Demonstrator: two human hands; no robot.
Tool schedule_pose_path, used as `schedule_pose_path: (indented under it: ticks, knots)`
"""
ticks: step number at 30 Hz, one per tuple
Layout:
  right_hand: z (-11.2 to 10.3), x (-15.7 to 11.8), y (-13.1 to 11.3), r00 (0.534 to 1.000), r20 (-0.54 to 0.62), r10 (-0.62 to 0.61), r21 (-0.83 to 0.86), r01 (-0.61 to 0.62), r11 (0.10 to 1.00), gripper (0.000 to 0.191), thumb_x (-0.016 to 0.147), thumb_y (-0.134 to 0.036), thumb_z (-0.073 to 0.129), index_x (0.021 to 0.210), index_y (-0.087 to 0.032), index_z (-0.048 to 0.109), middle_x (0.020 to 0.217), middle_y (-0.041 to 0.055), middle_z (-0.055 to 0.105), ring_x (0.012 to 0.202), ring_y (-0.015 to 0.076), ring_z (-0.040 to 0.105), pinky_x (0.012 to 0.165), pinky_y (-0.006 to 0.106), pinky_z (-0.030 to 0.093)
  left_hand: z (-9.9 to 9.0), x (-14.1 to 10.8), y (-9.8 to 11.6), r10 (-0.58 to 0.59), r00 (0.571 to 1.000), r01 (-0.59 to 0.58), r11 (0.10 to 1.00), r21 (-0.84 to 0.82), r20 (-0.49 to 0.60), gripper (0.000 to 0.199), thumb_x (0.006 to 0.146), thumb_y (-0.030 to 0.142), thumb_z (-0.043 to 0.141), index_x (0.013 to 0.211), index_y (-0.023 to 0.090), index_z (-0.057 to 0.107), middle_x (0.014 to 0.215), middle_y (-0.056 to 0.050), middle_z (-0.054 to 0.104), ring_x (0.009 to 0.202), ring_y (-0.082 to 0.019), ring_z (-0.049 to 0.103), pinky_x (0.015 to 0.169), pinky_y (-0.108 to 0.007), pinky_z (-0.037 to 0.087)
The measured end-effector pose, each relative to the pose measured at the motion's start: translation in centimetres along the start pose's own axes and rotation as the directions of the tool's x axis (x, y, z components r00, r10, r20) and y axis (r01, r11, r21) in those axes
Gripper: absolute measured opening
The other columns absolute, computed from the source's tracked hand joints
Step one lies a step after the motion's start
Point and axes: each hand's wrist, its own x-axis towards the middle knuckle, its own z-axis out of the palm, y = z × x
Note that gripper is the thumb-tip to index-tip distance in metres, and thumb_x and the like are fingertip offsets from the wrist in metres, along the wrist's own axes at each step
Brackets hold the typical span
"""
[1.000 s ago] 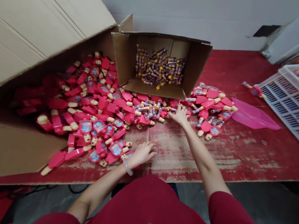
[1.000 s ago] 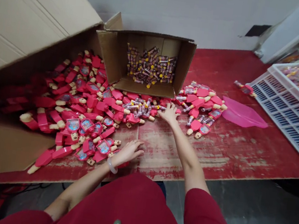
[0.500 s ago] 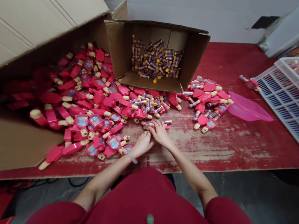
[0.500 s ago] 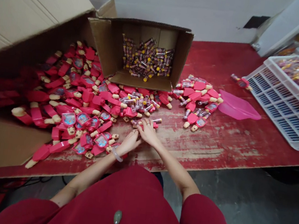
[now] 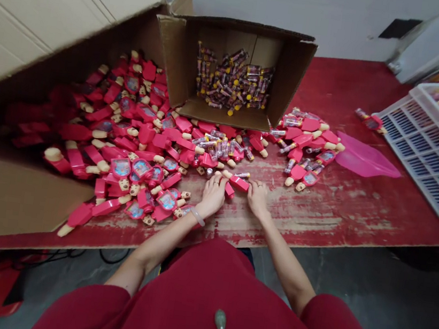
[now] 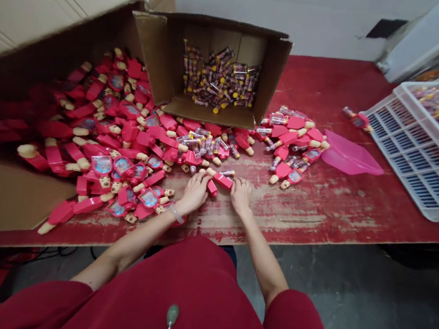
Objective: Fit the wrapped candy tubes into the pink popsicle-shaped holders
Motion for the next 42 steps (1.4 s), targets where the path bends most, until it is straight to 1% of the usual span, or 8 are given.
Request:
schedule_pose_path:
  ticks: [5, 8, 12, 16, 22, 27, 34, 42]
  knots:
    - [-0.4, 0.3, -0.1, 0.996, 0.075, 0.057, 0.090, -0.063, 0.994, 0.034, 0.089, -0.036, 0.058, 0.112, -0.015, 0.073, 0.117, 0.0175, 0.062, 0.111, 0.0315, 0.050, 0.101, 0.046, 0.039, -0.2, -0.1, 0.4, 0.042, 0.991, -0.053, 0.994, 0.091, 0.124, 0.035, 0.083, 0.009, 0.060, 0.117, 0.017, 0.059, 0.130, -0.016, 0.055, 0.135, -0.034, 0.042, 0.114, -0.049, 0.033]
    - [-0.9, 0.4, -0.5, 0.978, 0.074, 0.193, 0.394, -0.207, 0.896, 0.036, 0.082, -0.048, 0.064, 0.093, -0.015, 0.071, 0.096, 0.0135, 0.065, 0.098, 0.0280, 0.055, 0.093, 0.043, 0.044, -0.2, -1.3, -0.4, 0.065, 0.980, -0.070, 0.997, 0.020, 0.189, 0.037, 0.077, 0.016, 0.072, 0.111, 0.018, 0.055, 0.130, -0.016, 0.055, 0.134, -0.035, 0.044, 0.113, -0.051, 0.033]
    - [-2.2, -0.7, -1.7, 0.934, 0.218, 0.282, 0.775, -0.341, 0.532, 0.044, 0.077, -0.063, 0.062, 0.080, -0.020, 0.057, 0.070, 0.0016, 0.060, 0.063, 0.0162, 0.053, 0.062, 0.029, 0.046, -0.8, -3.4, -1.4, -0.029, 0.953, 0.116, 0.954, -0.278, 0.300, 0.030, 0.085, 0.031, 0.069, 0.106, 0.020, 0.051, 0.102, -0.006, 0.063, 0.099, -0.025, 0.061, 0.092, -0.039, 0.047]
    - [-4.9, -2.0, -3.3, 0.896, 0.437, 0.077, 0.881, -0.444, 0.164, 0.046, 0.069, -0.052, 0.078, 0.090, -0.023, 0.049, 0.066, -0.0052, 0.059, 0.047, 0.0109, 0.047, 0.046, 0.023, 0.038, -2.4, -4.8, -1.3, -0.095, 0.952, 0.259, 0.759, -0.598, 0.292, 0.037, 0.091, 0.047, 0.061, 0.114, 0.020, 0.049, 0.100, -0.001, 0.066, 0.085, -0.017, 0.062, 0.081, -0.029, 0.049]
    - [-7.9, -2.4, -4.1, 0.845, 0.485, -0.225, 0.829, -0.363, 0.425, 0.046, 0.067, -0.042, 0.084, 0.087, -0.022, 0.049, 0.082, -0.0034, 0.057, 0.068, 0.0107, 0.053, 0.062, 0.024, 0.047, -4.9, -5.4, -1.0, -0.078, 0.951, 0.254, 0.750, -0.611, 0.299, 0.045, 0.090, 0.047, 0.064, 0.126, 0.021, 0.059, 0.107, -0.003, 0.071, 0.096, -0.020, 0.065, 0.087, -0.030, 0.050]
    - [-7.2, -3.1, -4.5, 0.820, 0.477, -0.317, 0.735, -0.174, 0.656, 0.040, 0.086, -0.055, 0.063, 0.102, -0.019, 0.056, 0.093, 0.0021, 0.061, 0.081, 0.0159, 0.056, 0.077, 0.030, 0.049, -6.1, -6.6, -1.2, -0.066, 0.925, 0.295, 0.748, -0.595, 0.375, 0.047, 0.087, 0.050, 0.066, 0.124, 0.021, 0.064, 0.108, -0.004, 0.072, 0.096, -0.022, 0.066, 0.088, -0.031, 0.051]
    - [-7.9, -5.3, -5.7, 0.698, 0.563, -0.443, 0.562, 0.071, 0.824, 0.042, 0.098, -0.053, 0.049, 0.104, -0.017, 0.069, 0.092, 0.0060, 0.072, 0.080, 0.0193, 0.063, 0.072, 0.028, 0.045, -7.9, -7.2, -2.6, -0.006, 0.872, 0.360, 0.685, -0.633, 0.490, 0.047, 0.084, 0.047, 0.071, 0.121, 0.019, 0.067, 0.116, -0.005, 0.071, 0.105, -0.021, 0.064, 0.089, -0.029, 0.049]
    - [-9.4, -7.8, -7.4, 0.486, 0.656, -0.578, 0.354, 0.479, 0.804, 0.032, 0.099, -0.040, 0.052, 0.113, -0.016, 0.068, 0.091, 0.0101, 0.076, 0.075, 0.0200, 0.068, 0.065, 0.027, 0.038, -8.1, -8.1, -3.8, 0.106, 0.590, 0.670, 0.488, -0.559, 0.800, 0.063, 0.072, 0.058, 0.079, 0.113, 0.011, 0.068, 0.061, 0.004, 0.059, 0.041, -0.005, 0.037, 0.042, -0.020, 0.026]
